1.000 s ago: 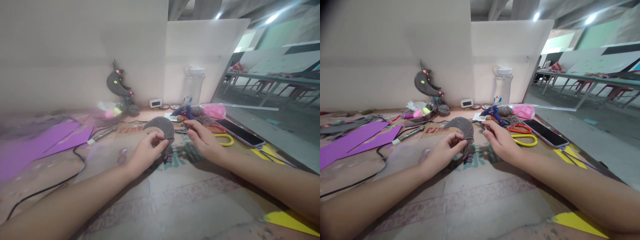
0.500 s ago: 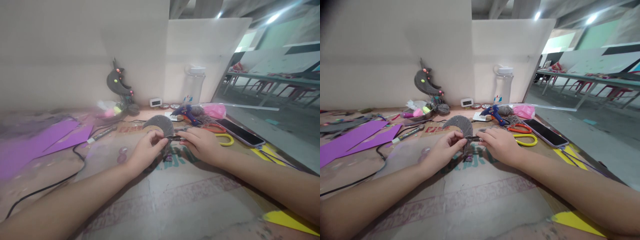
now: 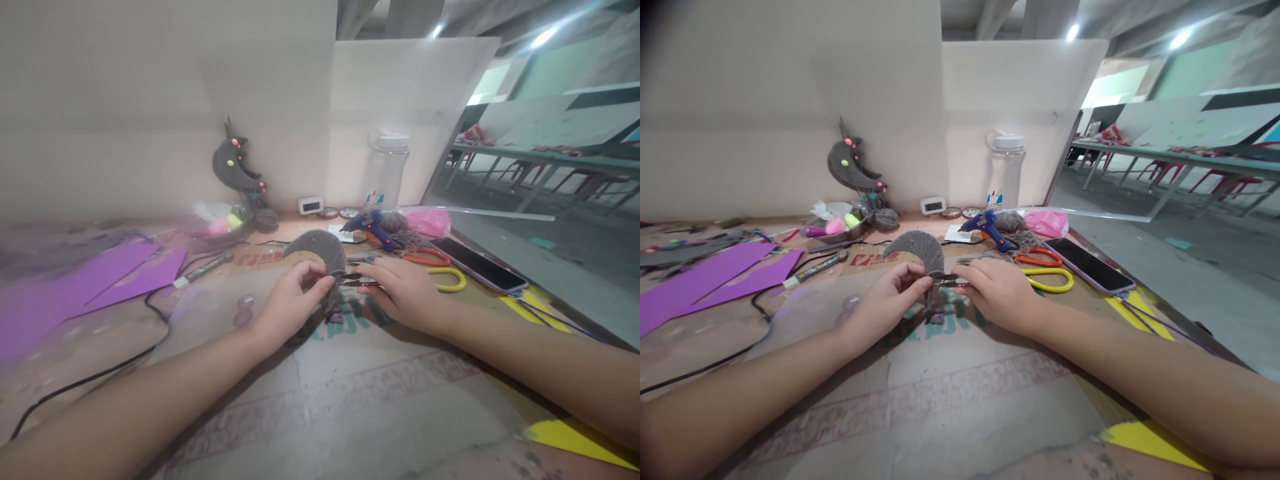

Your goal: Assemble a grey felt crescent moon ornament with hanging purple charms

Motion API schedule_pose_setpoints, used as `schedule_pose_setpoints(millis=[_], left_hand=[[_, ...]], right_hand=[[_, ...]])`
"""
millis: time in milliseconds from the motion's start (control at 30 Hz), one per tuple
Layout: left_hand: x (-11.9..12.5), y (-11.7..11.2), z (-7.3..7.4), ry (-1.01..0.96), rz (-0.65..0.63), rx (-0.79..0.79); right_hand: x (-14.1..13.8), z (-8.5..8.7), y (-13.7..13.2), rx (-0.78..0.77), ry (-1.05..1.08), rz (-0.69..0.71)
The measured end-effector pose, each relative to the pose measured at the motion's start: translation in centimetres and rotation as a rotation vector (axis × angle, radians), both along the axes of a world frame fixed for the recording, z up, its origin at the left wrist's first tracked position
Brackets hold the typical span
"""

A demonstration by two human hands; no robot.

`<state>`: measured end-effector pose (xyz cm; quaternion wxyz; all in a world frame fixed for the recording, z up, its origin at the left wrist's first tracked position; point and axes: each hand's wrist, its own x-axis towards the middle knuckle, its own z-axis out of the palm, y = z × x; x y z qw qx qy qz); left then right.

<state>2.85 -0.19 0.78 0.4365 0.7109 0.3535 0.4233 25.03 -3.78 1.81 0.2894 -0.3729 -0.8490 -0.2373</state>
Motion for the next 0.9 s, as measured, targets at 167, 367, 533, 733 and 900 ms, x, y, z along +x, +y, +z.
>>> schedule_pose_setpoints(millis=[167, 367, 533, 733, 900], left_hand=[[-0.1, 0.1, -0.2, 0.012, 0.005, -0.001], [-0.1, 0.3, -0.3, 0.01, -0.007, 0.01], [-0.1, 0.4, -0.4, 0.011, -0.006, 0.004], [-0.1, 0.4, -0.4, 0.011, -0.003, -0.006], [-0.1, 0.3, -0.3, 0.015, -0.004, -0.001]], right_hand=[[-0.6, 0.0, -1.0, -0.109, 0.009, 0.049], [-1.8, 0.8, -2.3, -0.342, 0.137, 0.107], [-1.9, 0.7, -2.1, -0.536, 0.227, -0.005], [-1.4, 0.3, -1.4, -0.534, 0.272, -0.044], [-1.7, 0.2, -1.5, -0.467, 0.187, 0.011]])
